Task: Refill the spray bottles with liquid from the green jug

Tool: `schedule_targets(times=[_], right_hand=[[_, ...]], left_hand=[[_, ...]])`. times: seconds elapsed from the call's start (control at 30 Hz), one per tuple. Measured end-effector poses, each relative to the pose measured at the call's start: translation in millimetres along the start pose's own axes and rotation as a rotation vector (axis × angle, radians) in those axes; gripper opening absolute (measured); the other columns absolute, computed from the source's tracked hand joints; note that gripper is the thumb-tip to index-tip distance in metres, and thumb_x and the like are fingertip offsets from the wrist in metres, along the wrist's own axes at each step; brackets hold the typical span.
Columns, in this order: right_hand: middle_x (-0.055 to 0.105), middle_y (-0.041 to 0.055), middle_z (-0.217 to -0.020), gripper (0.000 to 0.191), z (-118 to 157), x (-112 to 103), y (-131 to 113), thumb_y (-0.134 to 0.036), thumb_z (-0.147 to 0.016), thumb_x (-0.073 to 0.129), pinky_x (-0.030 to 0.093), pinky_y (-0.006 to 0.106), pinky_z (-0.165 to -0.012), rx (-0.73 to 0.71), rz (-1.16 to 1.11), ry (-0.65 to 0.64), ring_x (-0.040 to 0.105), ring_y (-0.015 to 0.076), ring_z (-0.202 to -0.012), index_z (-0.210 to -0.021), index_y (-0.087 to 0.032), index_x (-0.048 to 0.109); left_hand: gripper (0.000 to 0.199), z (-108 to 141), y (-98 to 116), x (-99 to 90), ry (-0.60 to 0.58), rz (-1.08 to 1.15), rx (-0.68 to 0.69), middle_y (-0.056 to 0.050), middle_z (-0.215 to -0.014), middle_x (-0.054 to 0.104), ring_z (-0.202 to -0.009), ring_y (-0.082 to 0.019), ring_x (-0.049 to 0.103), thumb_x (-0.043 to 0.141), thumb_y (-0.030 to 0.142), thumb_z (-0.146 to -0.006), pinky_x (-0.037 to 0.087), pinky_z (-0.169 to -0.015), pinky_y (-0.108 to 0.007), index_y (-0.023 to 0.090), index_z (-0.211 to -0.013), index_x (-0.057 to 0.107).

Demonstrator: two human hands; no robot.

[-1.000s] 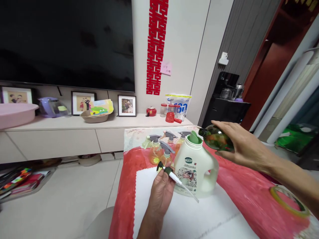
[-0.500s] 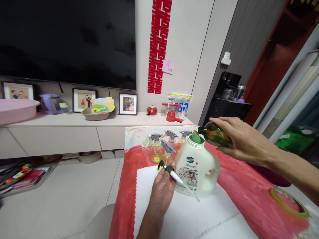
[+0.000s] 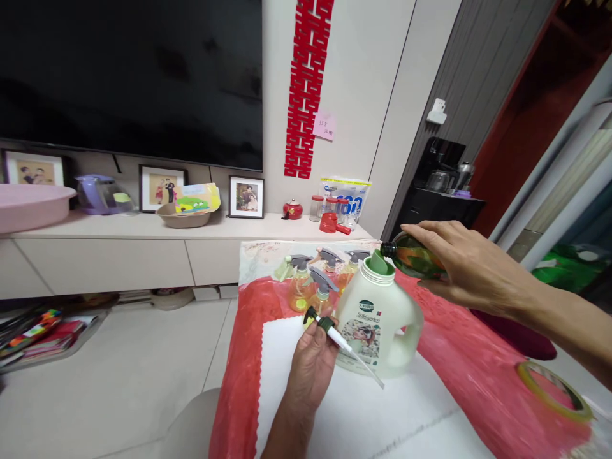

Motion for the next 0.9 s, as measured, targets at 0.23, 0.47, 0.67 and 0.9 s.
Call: schedule_targets(times=[0.23,0.47,0.67,0.9], right_hand=[[0.052,0.0130,-0.136,0.068,-2,-3,0,-0.039,-0.083,0.053,0.047,0.039,-0.079,-0.021,0.039,-0.002,0.054,0.0297,-0.110,-0.147,-0.020,0.039],[0.051,0.0125,-0.137,0.066,-2,-4,1,-0.037,-0.084,0.052,0.044,0.036,-0.076,-0.049,0.090,-0.001,0.053,0.0288,-0.111,-0.146,-0.019,0.040],[0.051,0.0120,-0.136,0.063,-4,-9,-1,-0.033,-0.085,0.053,0.041,0.033,-0.076,-0.059,0.120,-0.005,0.053,0.0264,-0.110,-0.146,-0.019,0.040],[0.052,0.0114,-0.134,0.064,-5,-11,-1,-0.034,-0.085,0.054,0.039,0.032,-0.075,-0.086,0.164,0.019,0.053,0.0252,-0.108,-0.146,-0.020,0.039]], left_hand=[[0.039,0,-1,0.8,0.002,0.015,-0.008,-0.005,-0.094,0.071,-0.084,-0.012,0.064,0.090,0.026,-0.067,0.053,-0.080,-0.022,0.018,-0.102,0.076],[0.040,1,-1,0.0,0.004,0.020,-0.012,-0.005,-0.093,0.071,-0.082,-0.012,0.064,0.091,0.026,-0.066,0.053,-0.078,-0.022,0.017,-0.102,0.075],[0.041,-1,-2,-1.2,-0.001,0.024,-0.017,-0.006,-0.094,0.071,-0.083,-0.012,0.064,0.091,0.026,-0.065,0.052,-0.079,-0.023,0.017,-0.102,0.075],[0.041,-1,-2,-1.8,-0.006,0.035,-0.019,-0.006,-0.094,0.072,-0.084,-0.013,0.064,0.090,0.025,-0.066,0.051,-0.079,-0.023,0.017,-0.104,0.075]])
Point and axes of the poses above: each hand's wrist, its own z-axis away from the middle knuckle, its own x-axis out of the palm, y = z × x, the point moved 2 cm from there along -z, towards the middle knuckle
